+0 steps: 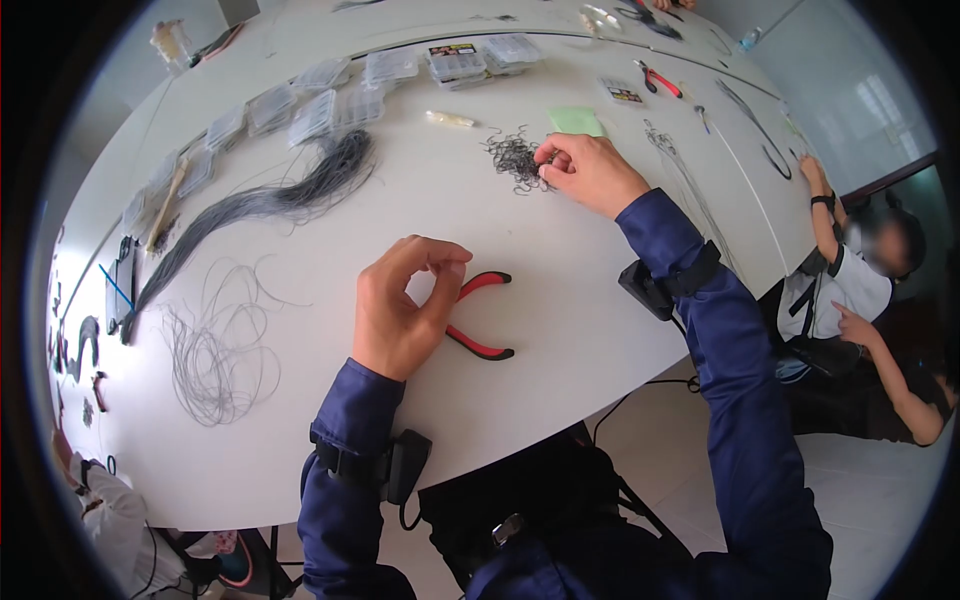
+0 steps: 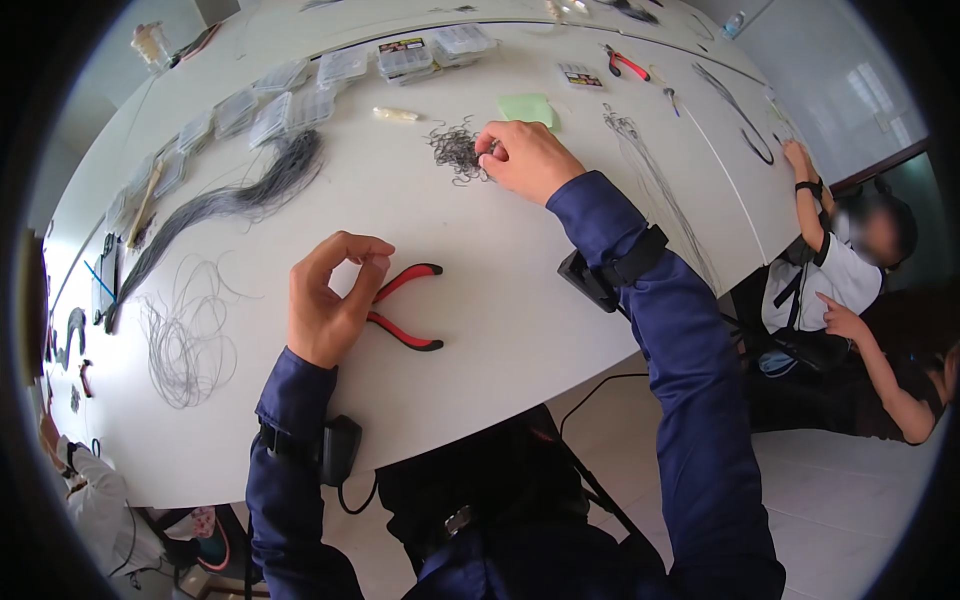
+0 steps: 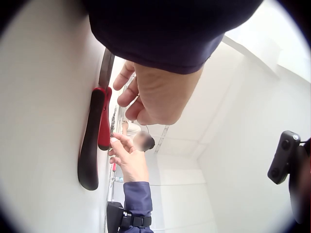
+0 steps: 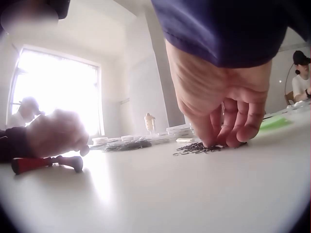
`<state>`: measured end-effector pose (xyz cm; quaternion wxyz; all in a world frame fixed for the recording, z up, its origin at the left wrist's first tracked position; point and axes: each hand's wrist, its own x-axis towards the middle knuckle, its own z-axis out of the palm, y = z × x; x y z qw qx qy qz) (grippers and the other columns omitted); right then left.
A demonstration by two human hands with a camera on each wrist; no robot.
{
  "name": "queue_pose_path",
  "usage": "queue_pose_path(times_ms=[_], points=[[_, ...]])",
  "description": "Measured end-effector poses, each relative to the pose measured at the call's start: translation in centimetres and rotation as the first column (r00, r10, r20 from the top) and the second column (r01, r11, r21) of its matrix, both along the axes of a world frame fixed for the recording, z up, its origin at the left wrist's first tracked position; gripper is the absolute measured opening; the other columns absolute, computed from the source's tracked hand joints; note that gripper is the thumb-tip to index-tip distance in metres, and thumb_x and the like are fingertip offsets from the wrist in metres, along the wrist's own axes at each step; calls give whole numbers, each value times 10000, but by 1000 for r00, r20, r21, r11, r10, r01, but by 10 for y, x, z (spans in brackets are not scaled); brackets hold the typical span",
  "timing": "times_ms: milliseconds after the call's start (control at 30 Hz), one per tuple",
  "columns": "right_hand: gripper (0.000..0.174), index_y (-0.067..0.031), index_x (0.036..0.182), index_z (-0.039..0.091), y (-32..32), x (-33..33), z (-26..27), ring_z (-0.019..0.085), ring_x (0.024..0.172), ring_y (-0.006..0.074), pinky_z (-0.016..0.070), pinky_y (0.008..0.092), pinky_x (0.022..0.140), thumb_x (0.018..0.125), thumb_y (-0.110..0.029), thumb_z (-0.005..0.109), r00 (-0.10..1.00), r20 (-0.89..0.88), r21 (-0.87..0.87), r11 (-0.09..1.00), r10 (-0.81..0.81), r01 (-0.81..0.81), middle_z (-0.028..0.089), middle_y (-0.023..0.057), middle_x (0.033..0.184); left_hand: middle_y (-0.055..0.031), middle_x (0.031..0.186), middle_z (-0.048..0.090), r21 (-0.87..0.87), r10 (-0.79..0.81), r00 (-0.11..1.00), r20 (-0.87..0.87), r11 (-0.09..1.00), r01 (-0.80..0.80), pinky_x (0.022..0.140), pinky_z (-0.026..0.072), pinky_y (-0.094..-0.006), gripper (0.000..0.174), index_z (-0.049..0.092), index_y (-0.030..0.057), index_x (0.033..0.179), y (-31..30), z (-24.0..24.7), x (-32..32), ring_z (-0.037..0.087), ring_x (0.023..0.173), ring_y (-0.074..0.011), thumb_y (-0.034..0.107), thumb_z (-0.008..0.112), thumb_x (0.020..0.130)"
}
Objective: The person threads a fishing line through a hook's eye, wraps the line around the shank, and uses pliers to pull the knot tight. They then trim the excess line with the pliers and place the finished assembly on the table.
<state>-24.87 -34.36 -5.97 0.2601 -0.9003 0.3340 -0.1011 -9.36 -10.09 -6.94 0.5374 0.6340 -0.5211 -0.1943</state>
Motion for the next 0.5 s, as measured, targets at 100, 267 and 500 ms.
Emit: queue_pose_path(times_ms=[100,267,500], points=[[141,-6,932,648,-3,1,-9,659,709,224,529,341,697,859,-126,647,999,46,-43,999,-17,19,683,105,776,-67,818,678,-3,8,1000,-7,1000,-8,804,464,-287,88,686,-12,893,0,-1,0,571,802,-162,46,639,847],[157,7,916,646,-3,0,-16,664,727,216,534,335,709,874,-144,649,995,84,-3,999,-53,53,686,106,785,-66,822,680,-6,12,1000,-7,1000,-12,808,464,-287,96,687,-14,897,-1,-4,2,571,809,-158,50,635,849],[201,0,968,657,9,-3,-8,664,766,186,536,325,737,915,-193,652,983,157,47,995,-98,92,697,88,830,-63,828,683,-2,26,1000,-15,1000,-26,807,462,-281,102,686,-17,907,-1,-5,2,567,802,-150,47,632,850]])
